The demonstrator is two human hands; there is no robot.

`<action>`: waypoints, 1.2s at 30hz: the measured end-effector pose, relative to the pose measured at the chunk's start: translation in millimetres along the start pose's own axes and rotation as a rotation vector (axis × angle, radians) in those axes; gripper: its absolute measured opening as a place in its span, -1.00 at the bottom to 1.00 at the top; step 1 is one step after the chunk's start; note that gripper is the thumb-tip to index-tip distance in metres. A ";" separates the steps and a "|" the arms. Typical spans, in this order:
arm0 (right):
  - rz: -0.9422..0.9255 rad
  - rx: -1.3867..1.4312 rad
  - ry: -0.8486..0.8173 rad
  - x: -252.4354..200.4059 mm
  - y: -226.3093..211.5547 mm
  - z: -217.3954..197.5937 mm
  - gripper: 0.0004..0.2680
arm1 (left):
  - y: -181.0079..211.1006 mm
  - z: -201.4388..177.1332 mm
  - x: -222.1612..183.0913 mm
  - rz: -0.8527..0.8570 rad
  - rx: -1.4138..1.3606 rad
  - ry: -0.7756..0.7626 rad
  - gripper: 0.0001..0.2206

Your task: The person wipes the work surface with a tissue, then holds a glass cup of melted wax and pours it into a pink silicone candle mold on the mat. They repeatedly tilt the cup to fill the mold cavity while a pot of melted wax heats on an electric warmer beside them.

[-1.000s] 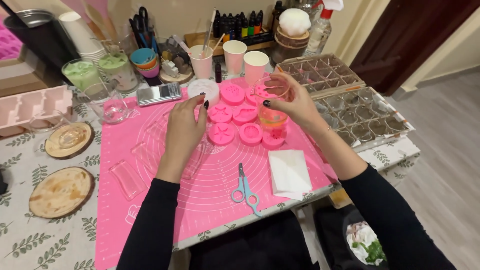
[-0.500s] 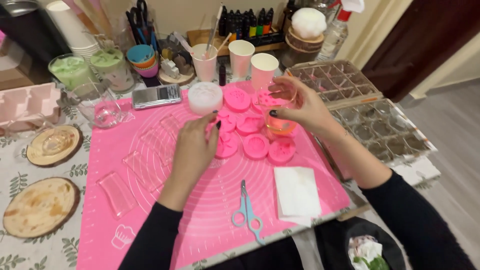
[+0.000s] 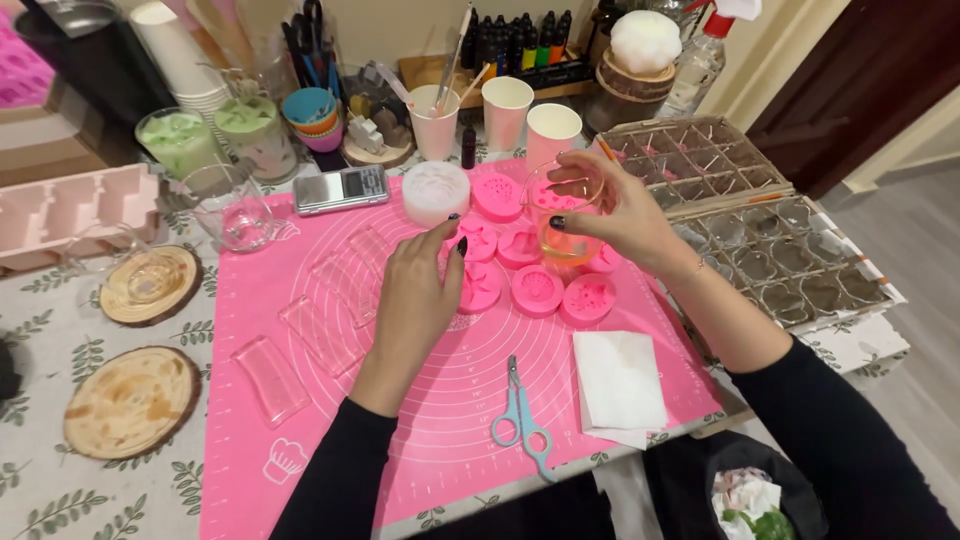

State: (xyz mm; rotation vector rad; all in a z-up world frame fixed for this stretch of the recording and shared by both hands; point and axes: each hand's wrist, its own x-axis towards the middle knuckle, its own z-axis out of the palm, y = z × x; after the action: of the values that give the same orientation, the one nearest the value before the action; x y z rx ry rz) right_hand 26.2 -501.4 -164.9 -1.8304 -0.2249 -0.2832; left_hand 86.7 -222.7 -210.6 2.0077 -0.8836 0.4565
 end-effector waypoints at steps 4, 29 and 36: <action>-0.008 -0.098 0.014 -3.0 -15.3 6.9 -0.48 | -3.9 1.0 -1.9 0.008 -0.014 0.022 -0.70; -0.013 -0.055 0.110 -5.6 8.0 17.1 -0.51 | -26.0 13.4 -4.1 0.013 0.179 -0.201 -0.19; 0.003 -0.001 0.173 -10.9 12.2 25.6 -0.50 | -23.0 9.8 -1.8 -0.011 0.177 -0.194 -0.20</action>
State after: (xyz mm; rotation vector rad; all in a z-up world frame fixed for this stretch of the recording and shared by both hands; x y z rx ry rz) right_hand 21.5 -480.1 -186.0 -1.7959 -0.1014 -0.4376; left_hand 102.2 -221.7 -230.3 2.2469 -0.9784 0.3472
